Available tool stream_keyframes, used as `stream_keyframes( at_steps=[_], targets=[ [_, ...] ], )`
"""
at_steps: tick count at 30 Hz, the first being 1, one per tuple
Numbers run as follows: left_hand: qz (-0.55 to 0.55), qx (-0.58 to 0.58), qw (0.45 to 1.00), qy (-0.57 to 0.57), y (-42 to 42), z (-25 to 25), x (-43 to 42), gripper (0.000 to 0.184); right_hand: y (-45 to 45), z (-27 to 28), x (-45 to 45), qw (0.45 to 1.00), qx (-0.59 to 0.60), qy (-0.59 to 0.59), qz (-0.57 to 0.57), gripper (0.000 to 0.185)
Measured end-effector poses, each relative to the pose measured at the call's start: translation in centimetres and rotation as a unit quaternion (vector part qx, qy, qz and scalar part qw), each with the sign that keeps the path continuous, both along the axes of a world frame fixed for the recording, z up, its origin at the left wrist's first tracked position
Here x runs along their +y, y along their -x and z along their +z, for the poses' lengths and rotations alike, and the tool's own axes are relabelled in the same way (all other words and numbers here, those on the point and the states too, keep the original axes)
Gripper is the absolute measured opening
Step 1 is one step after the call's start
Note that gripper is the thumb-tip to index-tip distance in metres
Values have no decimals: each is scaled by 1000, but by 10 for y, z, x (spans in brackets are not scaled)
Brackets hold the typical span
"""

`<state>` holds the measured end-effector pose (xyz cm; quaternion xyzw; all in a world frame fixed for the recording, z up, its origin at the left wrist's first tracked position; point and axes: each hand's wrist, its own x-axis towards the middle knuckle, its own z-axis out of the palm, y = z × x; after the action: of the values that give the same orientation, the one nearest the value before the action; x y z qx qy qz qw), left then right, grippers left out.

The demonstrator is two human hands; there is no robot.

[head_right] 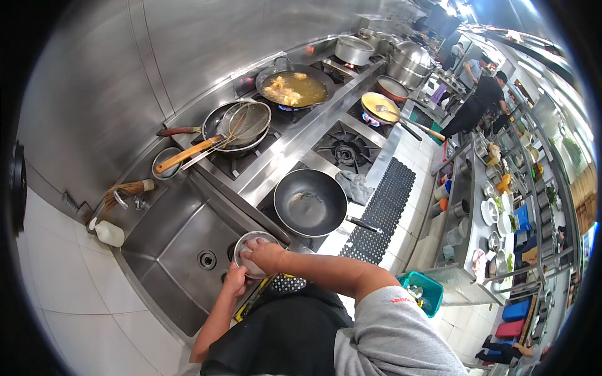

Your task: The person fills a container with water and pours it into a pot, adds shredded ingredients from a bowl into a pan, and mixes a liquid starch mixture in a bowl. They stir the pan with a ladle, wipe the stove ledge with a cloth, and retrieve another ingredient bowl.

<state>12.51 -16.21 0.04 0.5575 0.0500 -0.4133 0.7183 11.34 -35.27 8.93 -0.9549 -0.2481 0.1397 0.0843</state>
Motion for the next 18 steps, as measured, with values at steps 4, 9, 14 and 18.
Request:
stream_keyframes(
  at_steps=[4, 9, 14, 18],
  targets=[
    [66, 21, 997, 38, 6, 16, 0, 63, -10, -11, 12, 1000, 29, 1, 3, 74],
    [136, 4, 990, 43, 13, 5, 1, 59, -9, -6, 32, 993, 59, -54, -82, 62],
    [222, 8, 974, 31, 24, 22, -13, 52, -6, -8, 38, 989, 48, -81, -113, 60],
    [220, 14, 973, 62, 26, 8, -13, 51, -8, -5, 39, 984, 75, -97, -127, 57]
  ],
)
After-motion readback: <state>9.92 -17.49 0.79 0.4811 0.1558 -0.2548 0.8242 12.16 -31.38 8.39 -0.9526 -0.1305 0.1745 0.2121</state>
